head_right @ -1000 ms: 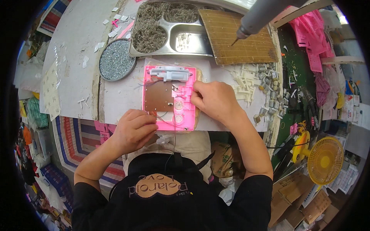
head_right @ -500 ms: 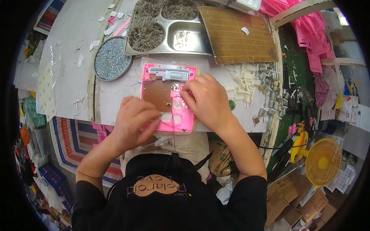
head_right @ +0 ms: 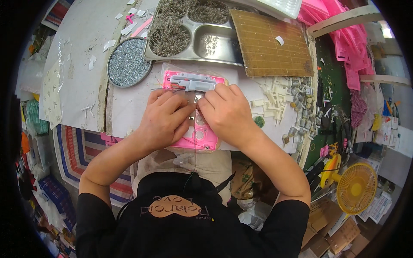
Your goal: Assembling the internal components of a pink plastic toy shell, including soldering wires and using an electric screwdriver to secure the casing.
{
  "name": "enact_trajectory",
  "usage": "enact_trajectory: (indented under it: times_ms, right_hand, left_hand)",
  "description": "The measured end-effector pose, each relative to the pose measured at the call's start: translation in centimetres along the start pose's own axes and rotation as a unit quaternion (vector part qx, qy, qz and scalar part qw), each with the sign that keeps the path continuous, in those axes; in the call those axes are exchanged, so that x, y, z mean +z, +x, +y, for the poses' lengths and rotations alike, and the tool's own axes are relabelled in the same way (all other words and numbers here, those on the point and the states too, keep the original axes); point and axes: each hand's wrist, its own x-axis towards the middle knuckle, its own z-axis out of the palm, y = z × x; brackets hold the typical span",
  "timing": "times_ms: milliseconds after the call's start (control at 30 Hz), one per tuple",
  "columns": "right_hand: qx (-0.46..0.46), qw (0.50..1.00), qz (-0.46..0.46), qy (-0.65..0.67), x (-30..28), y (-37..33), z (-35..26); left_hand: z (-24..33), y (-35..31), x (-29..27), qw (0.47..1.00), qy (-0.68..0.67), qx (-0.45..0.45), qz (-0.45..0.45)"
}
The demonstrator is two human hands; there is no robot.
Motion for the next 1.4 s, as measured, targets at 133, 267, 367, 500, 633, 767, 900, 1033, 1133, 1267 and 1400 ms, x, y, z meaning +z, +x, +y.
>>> enact_trajectory:
  times_ms: [133, 267, 367, 500, 633, 767, 900, 1033, 1133, 1267, 1400]
  right_hand:
    - [-0.041, 0.998, 0.039, 0.003, 0.9, 0.0, 1.3]
    - [-0.052, 0.998, 0.031, 0.006, 1.4, 0.5, 1.7]
    - [-0.053, 0.998, 0.026, 0.027, 1.5, 0.6, 2.0]
    - [-0.051, 0.997, 0.015, 0.064, 1.3, 0.5, 2.4]
    - [-0.050, 0.996, 0.037, 0.061, 1.2, 0.1, 2.5]
    - [-0.068, 0.997, 0.014, 0.041, 0.5, 0.6, 2.4]
    - [-0.088, 0.996, -0.012, 0.011, 0.7, 1.0, 2.2]
    - [-0.086, 0.994, -0.068, 0.016, -0.1, 1.4, 2.1]
    - [-0.064, 0.992, -0.099, 0.047, -0.6, 1.0, 1.9]
    - [-0.019, 0.988, -0.139, 0.063, -1.2, 0.0, 1.0]
    - [0.015, 0.978, -0.120, 0.168, -2.1, -0.1, 2.2]
  left_hand:
    - [-0.3, -0.8, 0.4, 0.999, -0.018, 0.006, 0.045]
    - [-0.1, -0.8, 0.2, 0.999, -0.014, -0.006, 0.032]
    - [-0.2, -1.0, 0.3, 0.999, -0.013, -0.011, 0.035]
    - [-0.2, -1.1, 0.4, 0.999, -0.020, -0.016, 0.042]
    - [-0.2, -1.0, 0.4, 0.998, -0.027, -0.019, 0.044]
    - [-0.2, -1.1, 0.4, 0.998, -0.028, -0.019, 0.048]
    - [-0.2, -1.0, 0.5, 0.998, -0.024, -0.022, 0.050]
    - [-0.2, -1.1, 0.6, 0.998, -0.026, -0.022, 0.056]
    - [-0.3, -1.2, 0.6, 0.998, -0.030, -0.023, 0.049]
    - [-0.3, -1.2, 0.5, 0.998, -0.034, -0.019, 0.051]
    - [-0.2, -1.2, 0.1, 0.998, -0.044, 0.013, 0.031]
